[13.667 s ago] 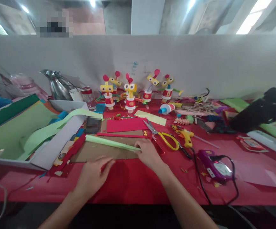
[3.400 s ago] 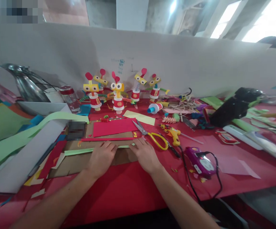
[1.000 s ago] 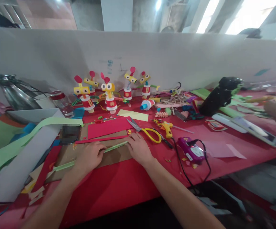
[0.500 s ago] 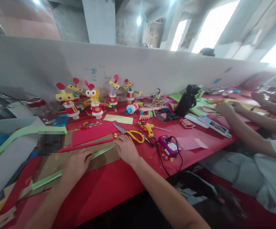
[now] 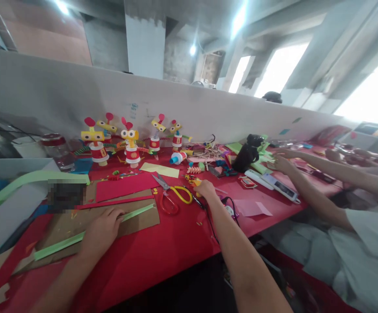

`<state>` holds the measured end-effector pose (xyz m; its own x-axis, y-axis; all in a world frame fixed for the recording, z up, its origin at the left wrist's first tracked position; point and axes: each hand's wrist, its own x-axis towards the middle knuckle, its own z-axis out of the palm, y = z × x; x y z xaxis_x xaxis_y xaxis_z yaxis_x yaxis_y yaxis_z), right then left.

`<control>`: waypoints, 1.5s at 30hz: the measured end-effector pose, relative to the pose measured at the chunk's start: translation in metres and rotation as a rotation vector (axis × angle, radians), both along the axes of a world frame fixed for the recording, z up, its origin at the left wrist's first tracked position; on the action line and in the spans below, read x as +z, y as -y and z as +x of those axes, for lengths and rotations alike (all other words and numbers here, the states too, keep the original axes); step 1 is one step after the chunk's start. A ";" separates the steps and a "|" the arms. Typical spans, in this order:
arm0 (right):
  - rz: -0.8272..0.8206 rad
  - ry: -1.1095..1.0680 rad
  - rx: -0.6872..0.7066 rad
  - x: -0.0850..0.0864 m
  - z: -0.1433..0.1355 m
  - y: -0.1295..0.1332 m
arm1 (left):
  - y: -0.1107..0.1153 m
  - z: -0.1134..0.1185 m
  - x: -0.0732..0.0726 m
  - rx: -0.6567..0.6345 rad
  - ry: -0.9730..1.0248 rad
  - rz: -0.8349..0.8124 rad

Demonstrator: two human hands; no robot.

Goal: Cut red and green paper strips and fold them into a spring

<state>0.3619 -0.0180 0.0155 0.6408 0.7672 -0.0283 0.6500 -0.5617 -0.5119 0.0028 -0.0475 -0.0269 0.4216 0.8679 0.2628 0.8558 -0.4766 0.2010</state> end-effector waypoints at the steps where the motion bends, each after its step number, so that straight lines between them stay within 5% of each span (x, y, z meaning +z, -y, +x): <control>1: 0.025 -0.058 -0.010 0.003 -0.002 -0.001 | 0.001 0.000 -0.001 0.003 -0.007 0.013; 9: 0.293 -0.515 0.048 0.019 -0.041 0.034 | 0.001 0.002 0.000 0.000 0.027 -0.009; 12: 0.512 -0.790 0.294 0.010 -0.072 0.073 | 0.001 0.001 0.001 0.017 0.079 -0.045; 14: 0.497 -0.854 0.406 0.002 -0.095 0.099 | 0.001 0.001 0.001 0.016 0.101 -0.058; 18: 0.368 -0.745 0.565 -0.015 -0.134 0.128 | 0.002 0.000 0.002 0.032 0.142 -0.076; 24: 0.299 -0.545 0.667 -0.021 -0.163 0.122 | 0.004 -0.001 0.004 0.029 0.105 -0.046; 45: 0.209 -0.239 0.563 -0.010 -0.154 0.108 | 0.002 -0.001 -0.002 -0.070 0.056 0.124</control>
<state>0.2075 -0.1259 0.0053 0.1331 0.9889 0.0660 0.6704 -0.0407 -0.7409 0.0016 -0.0498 -0.0288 0.4619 0.7962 0.3908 0.8086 -0.5591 0.1835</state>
